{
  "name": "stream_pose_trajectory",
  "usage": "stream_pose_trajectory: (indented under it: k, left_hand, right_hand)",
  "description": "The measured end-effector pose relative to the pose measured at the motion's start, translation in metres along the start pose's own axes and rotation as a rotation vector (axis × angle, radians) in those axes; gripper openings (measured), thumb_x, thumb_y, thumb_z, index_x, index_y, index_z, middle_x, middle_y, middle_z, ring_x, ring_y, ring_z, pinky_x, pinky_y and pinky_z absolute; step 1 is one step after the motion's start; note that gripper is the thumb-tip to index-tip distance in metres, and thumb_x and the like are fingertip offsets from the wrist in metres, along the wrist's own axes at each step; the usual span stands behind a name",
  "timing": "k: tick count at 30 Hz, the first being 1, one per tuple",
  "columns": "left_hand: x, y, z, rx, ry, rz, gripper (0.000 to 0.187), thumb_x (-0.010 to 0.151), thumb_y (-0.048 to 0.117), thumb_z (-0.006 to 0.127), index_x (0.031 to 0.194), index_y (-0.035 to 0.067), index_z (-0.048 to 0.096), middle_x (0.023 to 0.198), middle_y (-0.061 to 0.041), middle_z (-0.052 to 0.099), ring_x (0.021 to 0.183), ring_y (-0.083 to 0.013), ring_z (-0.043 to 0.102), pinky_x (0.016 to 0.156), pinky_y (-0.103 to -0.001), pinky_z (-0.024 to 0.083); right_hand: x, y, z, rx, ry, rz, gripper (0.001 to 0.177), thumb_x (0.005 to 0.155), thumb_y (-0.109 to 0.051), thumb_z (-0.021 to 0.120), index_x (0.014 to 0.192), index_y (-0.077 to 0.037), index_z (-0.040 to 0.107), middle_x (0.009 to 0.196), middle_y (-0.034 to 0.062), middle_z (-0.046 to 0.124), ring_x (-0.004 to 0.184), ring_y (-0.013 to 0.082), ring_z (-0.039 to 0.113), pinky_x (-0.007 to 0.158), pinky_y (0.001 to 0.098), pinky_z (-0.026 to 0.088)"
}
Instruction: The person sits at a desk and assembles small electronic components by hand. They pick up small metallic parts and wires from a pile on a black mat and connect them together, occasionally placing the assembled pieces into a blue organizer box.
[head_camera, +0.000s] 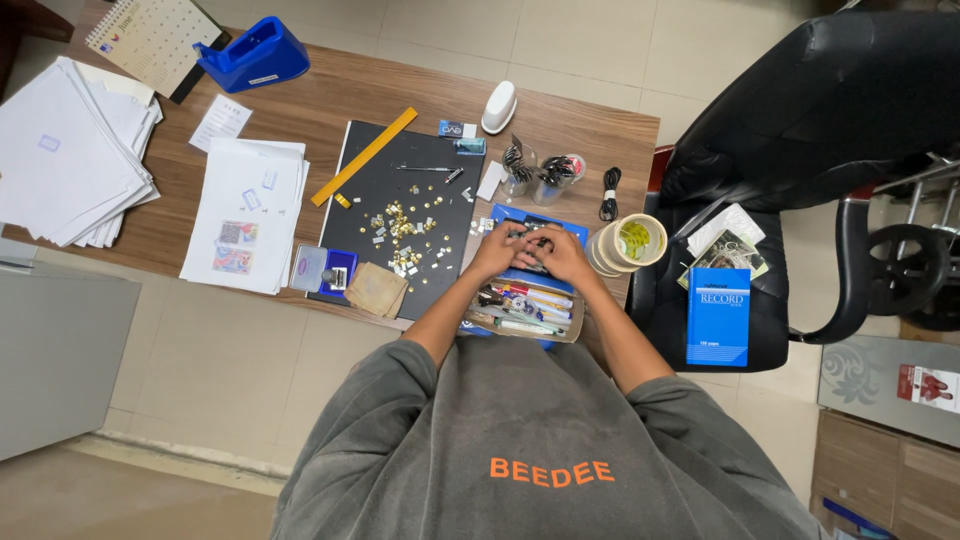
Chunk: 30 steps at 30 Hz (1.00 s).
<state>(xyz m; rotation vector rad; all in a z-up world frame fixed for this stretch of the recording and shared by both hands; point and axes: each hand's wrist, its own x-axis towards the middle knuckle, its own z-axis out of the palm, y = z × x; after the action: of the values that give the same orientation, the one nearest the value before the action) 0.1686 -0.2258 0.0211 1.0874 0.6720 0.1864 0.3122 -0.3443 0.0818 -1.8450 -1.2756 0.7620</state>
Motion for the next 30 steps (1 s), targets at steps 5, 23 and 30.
stream_pose_trajectory:
  k: [5, 23, 30]
  left_hand:
    - [0.005, -0.009, -0.004, 0.018, -0.058, -0.028, 0.037, 0.102, 0.013, 0.058, 0.134, -0.001, 0.046, 0.104, -0.018, 0.072, 0.081, -0.0237, 0.076, 0.064, -0.030, 0.062]
    - [0.035, 0.015, 0.018, 0.292, 0.027, 0.107, 0.017, 0.102, 0.011, 0.059, 0.106, -0.003, 0.068, 0.089, -0.015, 0.076, 0.075, -0.0209, 0.076, 0.066, -0.031, 0.062]
    - [0.055, 0.024, 0.024, 0.918, 0.195, 0.484, 0.015, 0.085, -0.001, 0.067, 0.098, 0.000, 0.074, 0.095, -0.026, 0.073, 0.094, -0.0411, 0.072, 0.084, -0.045, 0.058]
  right_hand:
    - [-0.005, -0.009, -0.002, -0.032, -0.003, -0.084, 0.019, 0.084, -0.012, 0.078, 0.103, -0.008, 0.076, 0.087, 0.0093, 0.067, 0.068, 0.0190, 0.062, 0.063, 0.0346, 0.052]
    - [0.003, 0.011, -0.006, -0.038, 0.206, -0.023, 0.015, 0.083, -0.013, 0.079, 0.095, -0.005, 0.074, 0.091, 0.0087, 0.069, 0.067, 0.0185, 0.066, 0.064, 0.0341, 0.053]
    - [-0.003, 0.023, -0.008, -0.076, 0.277, 0.044, 0.012, 0.081, -0.010, 0.081, 0.090, -0.005, 0.075, 0.089, 0.0075, 0.071, 0.068, 0.0178, 0.066, 0.066, 0.0331, 0.054]
